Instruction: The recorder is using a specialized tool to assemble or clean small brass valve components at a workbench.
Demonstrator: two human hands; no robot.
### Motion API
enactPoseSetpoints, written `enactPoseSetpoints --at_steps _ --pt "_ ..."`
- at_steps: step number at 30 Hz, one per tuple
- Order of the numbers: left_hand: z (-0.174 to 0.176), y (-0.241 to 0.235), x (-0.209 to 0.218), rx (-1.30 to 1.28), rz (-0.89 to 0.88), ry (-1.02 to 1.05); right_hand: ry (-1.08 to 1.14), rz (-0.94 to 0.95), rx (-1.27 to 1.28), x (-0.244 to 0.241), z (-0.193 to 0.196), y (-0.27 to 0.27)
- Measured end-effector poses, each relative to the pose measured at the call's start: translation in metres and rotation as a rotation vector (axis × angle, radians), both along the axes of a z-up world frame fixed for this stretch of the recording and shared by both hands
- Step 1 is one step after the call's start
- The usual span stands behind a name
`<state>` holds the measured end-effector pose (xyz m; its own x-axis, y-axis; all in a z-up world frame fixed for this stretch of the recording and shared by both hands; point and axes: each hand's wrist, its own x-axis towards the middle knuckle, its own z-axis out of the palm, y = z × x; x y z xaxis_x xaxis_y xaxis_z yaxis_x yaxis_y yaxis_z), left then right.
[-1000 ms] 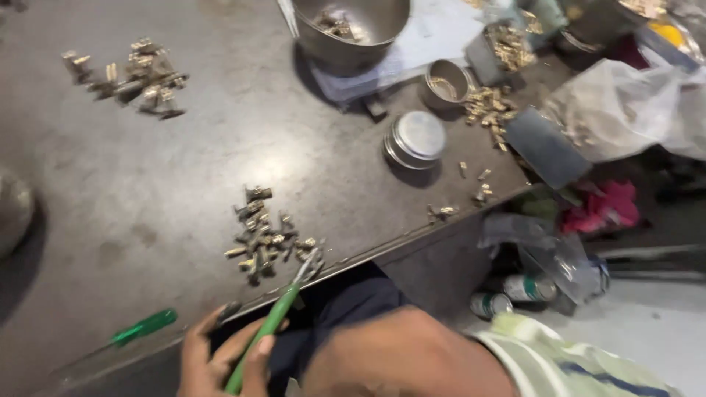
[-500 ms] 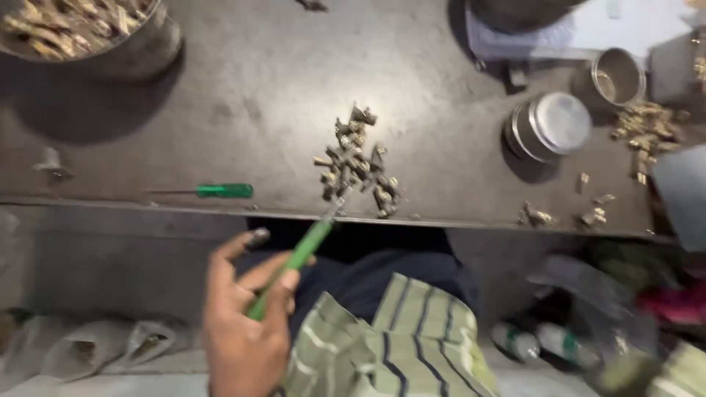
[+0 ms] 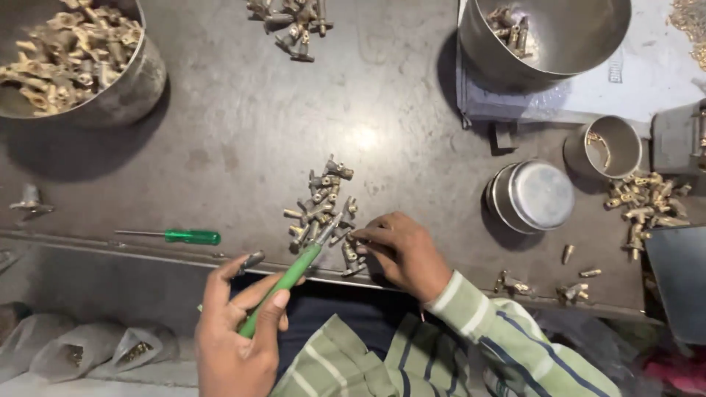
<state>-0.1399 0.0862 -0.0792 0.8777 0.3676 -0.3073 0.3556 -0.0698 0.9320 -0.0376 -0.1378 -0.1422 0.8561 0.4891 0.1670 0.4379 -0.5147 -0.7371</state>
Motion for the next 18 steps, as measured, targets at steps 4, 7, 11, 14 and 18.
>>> enactPoseSetpoints --at_steps 4,7,11,14,18 --pt "0.001 -0.010 0.008 0.093 -0.012 0.093 0.166 -0.144 0.069 0.003 -0.004 -0.021" --pt "-0.002 -0.015 -0.003 0.164 -0.065 0.048 0.371 -0.359 0.147 -0.002 0.017 -0.032" --pt "-0.006 -0.030 -0.016 0.128 -0.109 -0.042 0.506 -0.558 0.264 -0.008 0.037 -0.041" --pt "0.005 -0.030 -0.023 0.307 -0.236 -0.280 0.524 -0.573 0.325 -0.036 0.045 -0.032" --pt "0.002 -0.025 -0.022 0.527 -0.288 -0.458 0.477 -0.591 0.366 -0.043 0.047 -0.027"
